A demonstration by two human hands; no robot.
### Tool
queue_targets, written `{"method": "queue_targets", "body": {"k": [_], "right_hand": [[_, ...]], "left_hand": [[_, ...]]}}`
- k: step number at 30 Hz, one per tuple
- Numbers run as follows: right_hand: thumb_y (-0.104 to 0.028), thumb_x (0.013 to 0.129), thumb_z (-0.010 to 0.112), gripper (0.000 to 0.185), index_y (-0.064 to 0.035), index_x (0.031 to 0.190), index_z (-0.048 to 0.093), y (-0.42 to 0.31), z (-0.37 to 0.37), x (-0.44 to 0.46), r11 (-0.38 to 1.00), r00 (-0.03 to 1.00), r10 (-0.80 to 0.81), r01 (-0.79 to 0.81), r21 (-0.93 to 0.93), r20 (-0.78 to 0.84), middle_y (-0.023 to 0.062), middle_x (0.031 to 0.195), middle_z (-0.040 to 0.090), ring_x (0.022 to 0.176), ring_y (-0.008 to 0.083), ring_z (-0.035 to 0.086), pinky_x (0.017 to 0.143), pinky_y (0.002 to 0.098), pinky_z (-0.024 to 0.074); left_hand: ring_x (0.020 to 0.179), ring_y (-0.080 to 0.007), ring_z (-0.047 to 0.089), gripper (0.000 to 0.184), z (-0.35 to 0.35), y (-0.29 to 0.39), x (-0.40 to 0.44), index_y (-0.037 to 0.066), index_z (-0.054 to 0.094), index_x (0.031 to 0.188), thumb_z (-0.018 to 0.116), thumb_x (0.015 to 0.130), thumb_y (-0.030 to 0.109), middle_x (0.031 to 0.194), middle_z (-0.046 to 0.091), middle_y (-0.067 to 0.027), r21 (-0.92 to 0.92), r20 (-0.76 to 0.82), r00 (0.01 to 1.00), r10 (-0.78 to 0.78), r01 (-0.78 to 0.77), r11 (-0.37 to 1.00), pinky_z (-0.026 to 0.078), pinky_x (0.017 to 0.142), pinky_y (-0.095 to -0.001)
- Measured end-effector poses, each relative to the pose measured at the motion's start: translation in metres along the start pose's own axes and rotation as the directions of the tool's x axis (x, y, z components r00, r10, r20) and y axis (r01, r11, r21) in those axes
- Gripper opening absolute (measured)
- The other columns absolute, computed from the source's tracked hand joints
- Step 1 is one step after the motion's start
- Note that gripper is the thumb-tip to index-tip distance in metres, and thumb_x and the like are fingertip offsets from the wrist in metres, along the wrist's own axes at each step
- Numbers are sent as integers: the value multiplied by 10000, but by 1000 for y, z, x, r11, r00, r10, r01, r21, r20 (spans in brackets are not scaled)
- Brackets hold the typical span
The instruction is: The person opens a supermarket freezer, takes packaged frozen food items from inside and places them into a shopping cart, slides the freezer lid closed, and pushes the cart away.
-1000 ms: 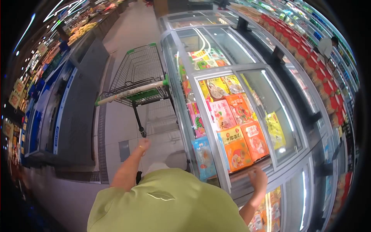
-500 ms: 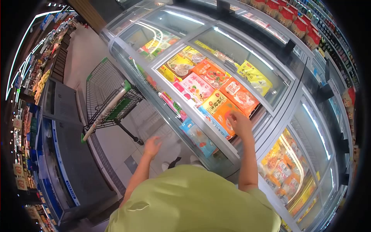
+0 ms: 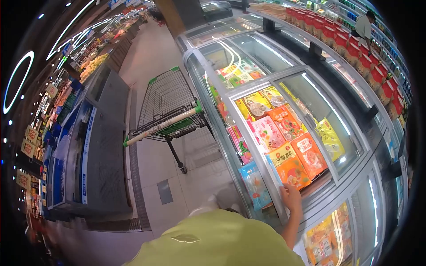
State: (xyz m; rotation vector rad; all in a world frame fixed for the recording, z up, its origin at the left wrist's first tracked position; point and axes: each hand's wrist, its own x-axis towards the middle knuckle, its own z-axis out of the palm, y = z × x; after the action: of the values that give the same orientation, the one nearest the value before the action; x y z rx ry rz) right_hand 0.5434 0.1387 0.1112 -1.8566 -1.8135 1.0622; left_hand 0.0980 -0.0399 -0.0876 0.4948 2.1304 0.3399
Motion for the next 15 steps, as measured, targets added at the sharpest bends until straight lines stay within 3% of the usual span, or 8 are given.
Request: {"method": "queue_targets", "body": {"k": [2,4,5,6,10,12,14,15], "right_hand": [[-336,866,597,371,-54,1105,618,23,-28,-11,986,993,74,-87,-143,-97,153,981,668,923,293,643,786,389,493],[-326,861,605,357,-48,1084,626,32,-57,-26,948,985,77,-119,-294,-152,141,931,683,890,279,661,746,383,504],[-294,856,617,318,-49,1059,630,34,-68,-31,953,959,14,-98,-287,-282,139,929,683,877,272,663,726,376,503],[-262,851,628,280,-51,1035,633,32,-78,-33,957,909,-49,-76,-280,-413,137,928,682,865,264,664,706,369,502],[-201,857,633,225,-19,988,636,-10,-89,-25,993,763,-101,40,-110,-638,131,825,652,717,247,642,676,351,498],[-122,857,626,149,4,935,633,-19,-73,-6,911,620,-113,377,169,-776,97,746,614,656,176,594,648,287,481],[-106,868,606,128,21,882,616,-17,-38,23,768,695,2,459,446,-719,78,713,589,652,135,557,636,248,461],[-129,862,616,141,11,878,621,-9,-20,42,838,770,-66,387,384,-634,83,714,601,655,153,576,638,265,470]], "left_hand": [[911,-253,619,369,-95,-108,-25,74,626,1126,513,876,321,1061,637,-128,153,7,1000,10,-11,988,485,808,-394],[957,-261,622,397,-76,-29,-4,76,616,1174,480,901,331,1120,637,-140,305,22,1000,13,-19,952,484,843,-398],[982,-222,630,373,-68,15,35,98,623,1153,585,854,318,1087,656,-123,349,-70,991,113,-82,934,486,864,-350],[921,-314,639,307,-63,76,31,89,653,1013,647,773,281,957,675,-139,215,-147,863,484,-450,867,502,816,-381],[1019,-290,598,383,-57,320,-130,70,565,1146,661,800,203,1201,583,-145,187,-213,429,878,-864,467,489,846,-374],[1088,-321,549,376,-40,368,-190,58,566,1128,664,792,195,1272,523,-162,381,-352,-101,930,-923,44,456,898,-395],[1125,-341,519,403,-17,374,-226,61,550,1142,676,778,178,1307,488,-169,325,-280,-193,940,-941,-96,420,957,-419],[1125,-341,519,403,-5,371,-225,61,550,1142,676,778,178,1307,488,-169,328,-288,-190,939,-940,-90,420,957,-419]]}}
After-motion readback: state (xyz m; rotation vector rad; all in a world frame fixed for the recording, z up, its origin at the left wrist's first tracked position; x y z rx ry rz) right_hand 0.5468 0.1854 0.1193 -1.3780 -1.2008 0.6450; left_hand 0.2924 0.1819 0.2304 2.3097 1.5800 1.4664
